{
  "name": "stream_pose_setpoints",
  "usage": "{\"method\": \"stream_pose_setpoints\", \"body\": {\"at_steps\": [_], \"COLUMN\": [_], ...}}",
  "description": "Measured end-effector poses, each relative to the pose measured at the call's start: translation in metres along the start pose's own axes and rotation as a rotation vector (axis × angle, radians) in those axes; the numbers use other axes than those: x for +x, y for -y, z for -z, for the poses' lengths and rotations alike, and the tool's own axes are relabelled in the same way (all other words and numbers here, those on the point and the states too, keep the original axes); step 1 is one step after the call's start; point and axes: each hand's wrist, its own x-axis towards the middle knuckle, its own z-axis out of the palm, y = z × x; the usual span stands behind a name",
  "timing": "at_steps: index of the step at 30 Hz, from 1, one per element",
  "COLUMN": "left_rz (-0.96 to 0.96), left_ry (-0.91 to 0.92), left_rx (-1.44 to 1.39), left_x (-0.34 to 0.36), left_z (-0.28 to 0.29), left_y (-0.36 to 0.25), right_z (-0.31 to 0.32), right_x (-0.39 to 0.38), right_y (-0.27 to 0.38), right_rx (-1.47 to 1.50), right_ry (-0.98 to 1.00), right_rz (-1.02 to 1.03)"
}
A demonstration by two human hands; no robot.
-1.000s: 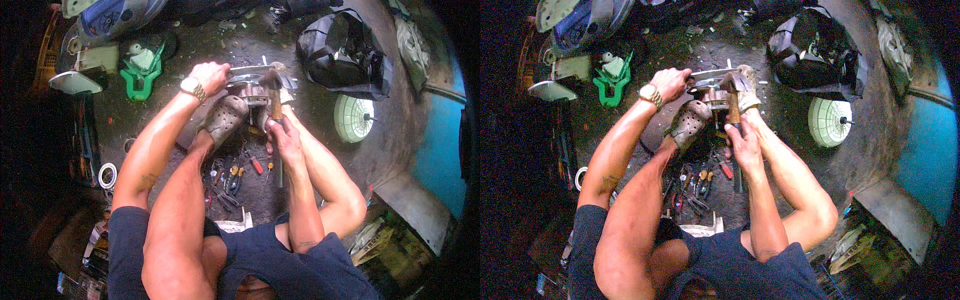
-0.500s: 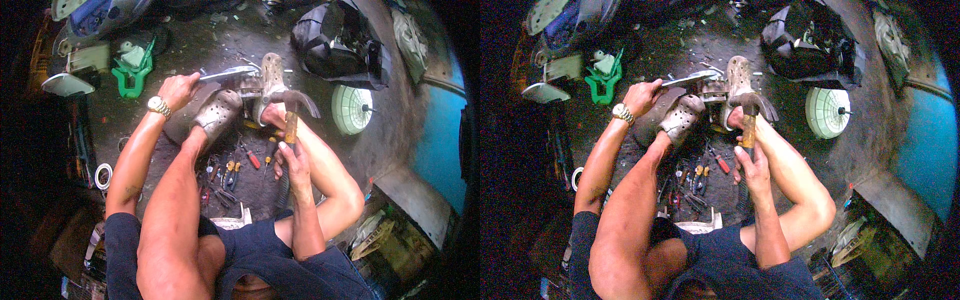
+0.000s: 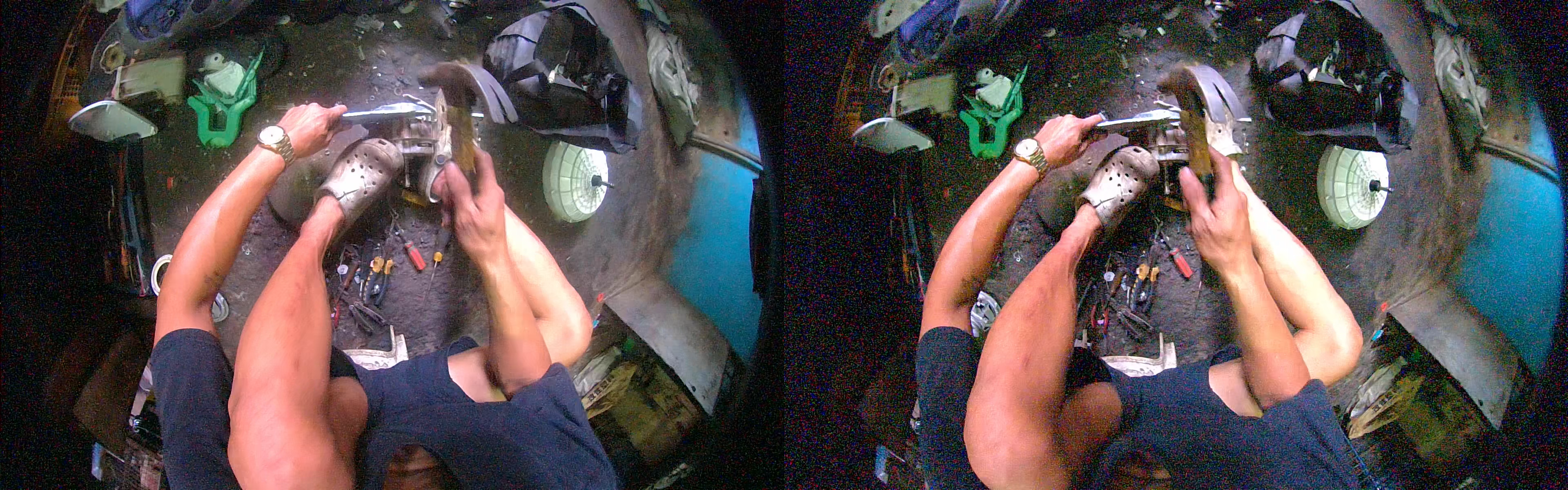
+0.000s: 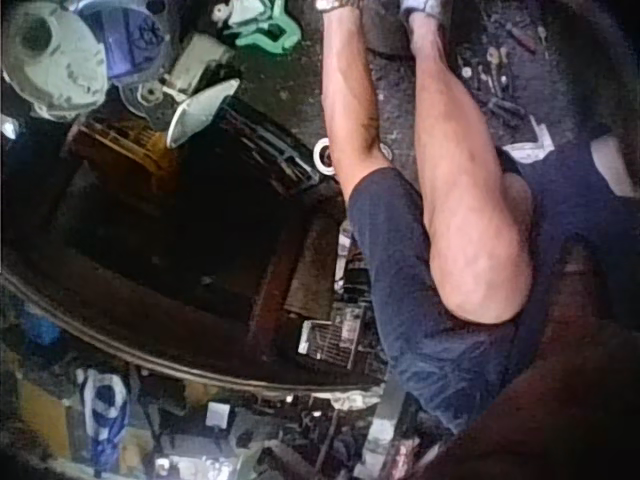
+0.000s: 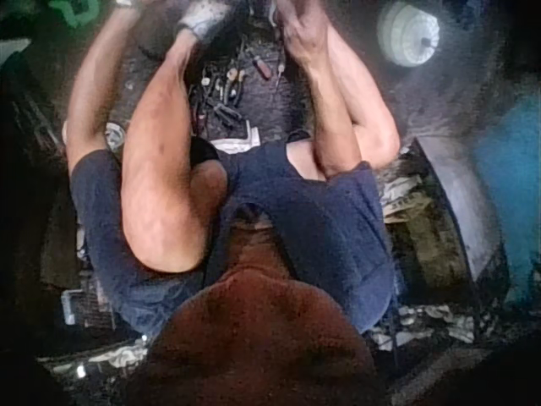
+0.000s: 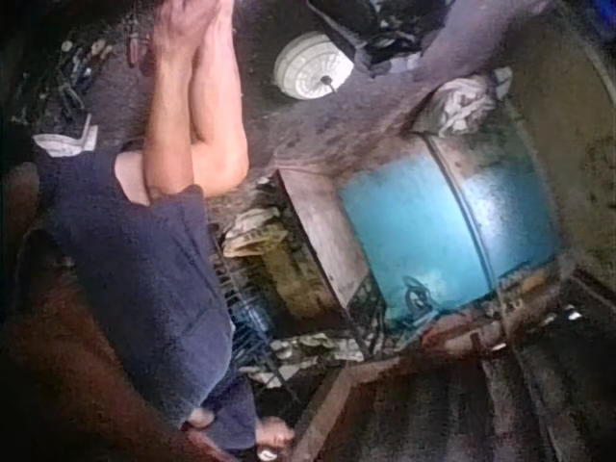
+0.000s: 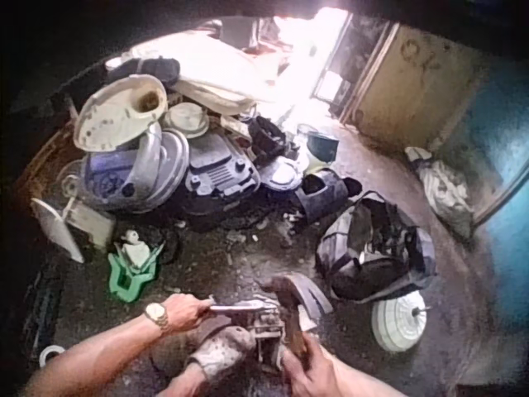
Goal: The person sits on the floor and uses a hammer and a metal bar to repeatedly strike a cylindrical mechanical component, likely to dislodge or adjust internal parts. The person occasionally wipes the component with a cloth and repositions it on a metal plate.
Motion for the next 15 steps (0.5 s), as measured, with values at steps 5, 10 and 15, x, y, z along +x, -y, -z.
{"method": "stream_pose_setpoints", "body": {"at_steps": [5,10,15], "left_rz": [-0.068,-0.067,-0.053], "left_ry": [0.009,0.012,0.008], "left_rx": [0.018,0.014,-0.002], "left_x": [0.012,0.002,-0.001], "left_z": [0.000,0.003,0.003], "left_y": [-0.004,0.006,0.006], "right_z": [0.002,0.043,0.096], "right_x": [0.023,0.029,0.032], "right_y": [-0.054,0.027,0.084], "right_rx": [-0.279,0.128,0.702], "right_ry": [0.320,-0.016,-0.025], "right_rz": [-0.248,-0.127,0.491]}}
